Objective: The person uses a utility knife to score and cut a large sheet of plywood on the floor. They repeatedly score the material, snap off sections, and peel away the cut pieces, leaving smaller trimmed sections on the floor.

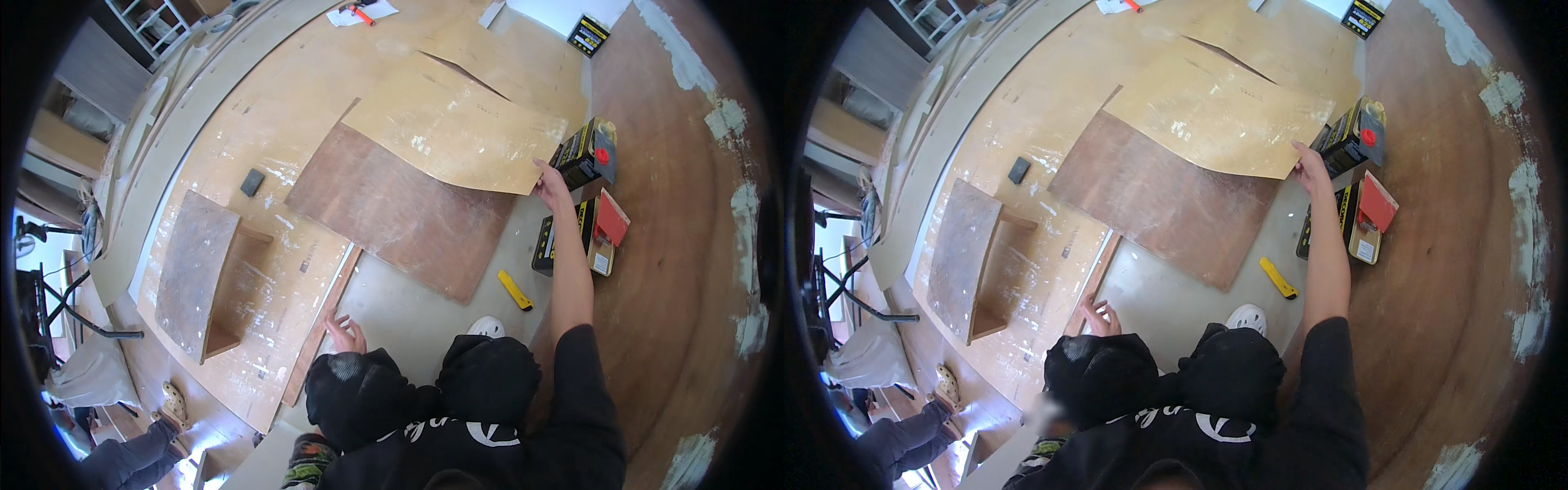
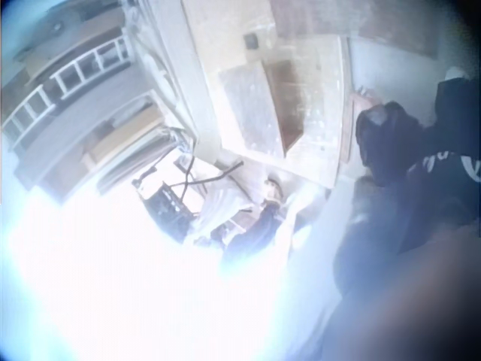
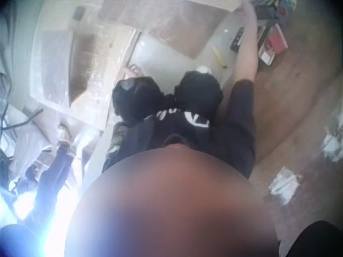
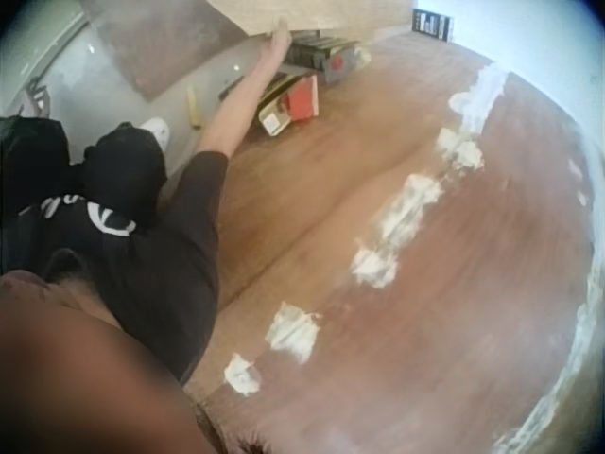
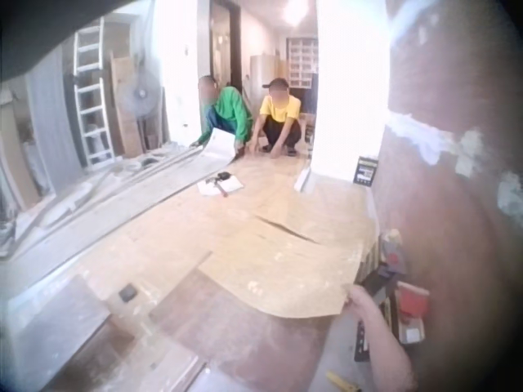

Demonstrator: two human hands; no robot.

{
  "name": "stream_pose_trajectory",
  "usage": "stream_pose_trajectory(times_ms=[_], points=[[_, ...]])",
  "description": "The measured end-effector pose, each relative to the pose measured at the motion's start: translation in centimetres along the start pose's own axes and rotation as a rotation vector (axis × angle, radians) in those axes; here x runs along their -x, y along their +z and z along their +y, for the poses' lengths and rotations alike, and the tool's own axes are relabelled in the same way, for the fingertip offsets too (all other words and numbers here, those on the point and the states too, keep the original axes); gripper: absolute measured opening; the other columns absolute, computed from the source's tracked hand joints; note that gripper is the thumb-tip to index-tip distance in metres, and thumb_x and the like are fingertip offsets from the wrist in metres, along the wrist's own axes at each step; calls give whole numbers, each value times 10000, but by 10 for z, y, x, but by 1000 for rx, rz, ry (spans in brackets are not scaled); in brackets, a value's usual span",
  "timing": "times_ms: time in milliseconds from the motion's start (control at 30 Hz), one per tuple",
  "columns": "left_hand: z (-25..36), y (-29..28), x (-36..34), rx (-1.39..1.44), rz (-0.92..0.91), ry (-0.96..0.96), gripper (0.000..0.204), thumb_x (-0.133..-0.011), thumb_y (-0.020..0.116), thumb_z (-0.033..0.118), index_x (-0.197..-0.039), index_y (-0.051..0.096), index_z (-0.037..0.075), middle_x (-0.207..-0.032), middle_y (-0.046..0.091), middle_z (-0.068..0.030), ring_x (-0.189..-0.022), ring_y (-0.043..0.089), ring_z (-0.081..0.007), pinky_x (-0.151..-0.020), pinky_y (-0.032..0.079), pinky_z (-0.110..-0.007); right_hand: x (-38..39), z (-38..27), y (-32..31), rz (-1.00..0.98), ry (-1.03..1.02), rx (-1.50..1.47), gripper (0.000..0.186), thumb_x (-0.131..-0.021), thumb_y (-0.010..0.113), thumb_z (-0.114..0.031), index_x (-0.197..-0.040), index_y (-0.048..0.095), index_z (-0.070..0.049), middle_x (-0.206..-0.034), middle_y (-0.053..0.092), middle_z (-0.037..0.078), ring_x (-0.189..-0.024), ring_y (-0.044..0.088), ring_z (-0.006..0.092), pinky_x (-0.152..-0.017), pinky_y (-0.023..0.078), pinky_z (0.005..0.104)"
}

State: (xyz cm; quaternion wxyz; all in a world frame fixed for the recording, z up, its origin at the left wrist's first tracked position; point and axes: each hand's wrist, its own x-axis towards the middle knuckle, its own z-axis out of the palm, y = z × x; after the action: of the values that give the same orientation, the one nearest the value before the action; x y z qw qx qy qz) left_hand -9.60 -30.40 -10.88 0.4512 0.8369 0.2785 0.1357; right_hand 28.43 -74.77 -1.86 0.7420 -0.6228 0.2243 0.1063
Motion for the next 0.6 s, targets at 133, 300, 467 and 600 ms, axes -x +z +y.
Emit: stream_pose_trajectory(times_ms=[133,300,467,600], points=[[35,9,-23,99,-2,229,489,-869,551,-69,-1322,369,-37,-1233,442,-224,-953,637,-292,-788,531,-382,-2,-36,39,-82,-69,-8,125,-969,474,-144,-916,573,-90,-615,421,-64,-523,391,80,-557,438,261],[81,12,-51,213,-82,234,387,-940,530,1,-1295,382,-40,-1257,479,-197,-948,648,-254,-738,538,-326,18,-188,202,-303,-438,-57,205,-969,509,-141,-1143,552,-42,-968,616,84,-832,621,227,-733,549,433],[145,34,-131,756,-481,-119,417,-1052,387,308,-1312,379,-18,-1278,527,-190,-1046,633,-290,-890,518,-386,100,-330,272,-477,-705,-183,234,-922,498,-72,-1126,580,10,-1022,648,145,-953,652,242,-855,561,387],[260,41,-220,1531,-791,-438,669,-1043,173,505,-1464,252,-10,-1515,327,-255,-1387,347,-429,-1153,313,-526,198,-361,213,-562,-1031,-290,244,-922,485,-33,-1131,599,21,-1074,661,149,-964,656,261,-895,531,352]])
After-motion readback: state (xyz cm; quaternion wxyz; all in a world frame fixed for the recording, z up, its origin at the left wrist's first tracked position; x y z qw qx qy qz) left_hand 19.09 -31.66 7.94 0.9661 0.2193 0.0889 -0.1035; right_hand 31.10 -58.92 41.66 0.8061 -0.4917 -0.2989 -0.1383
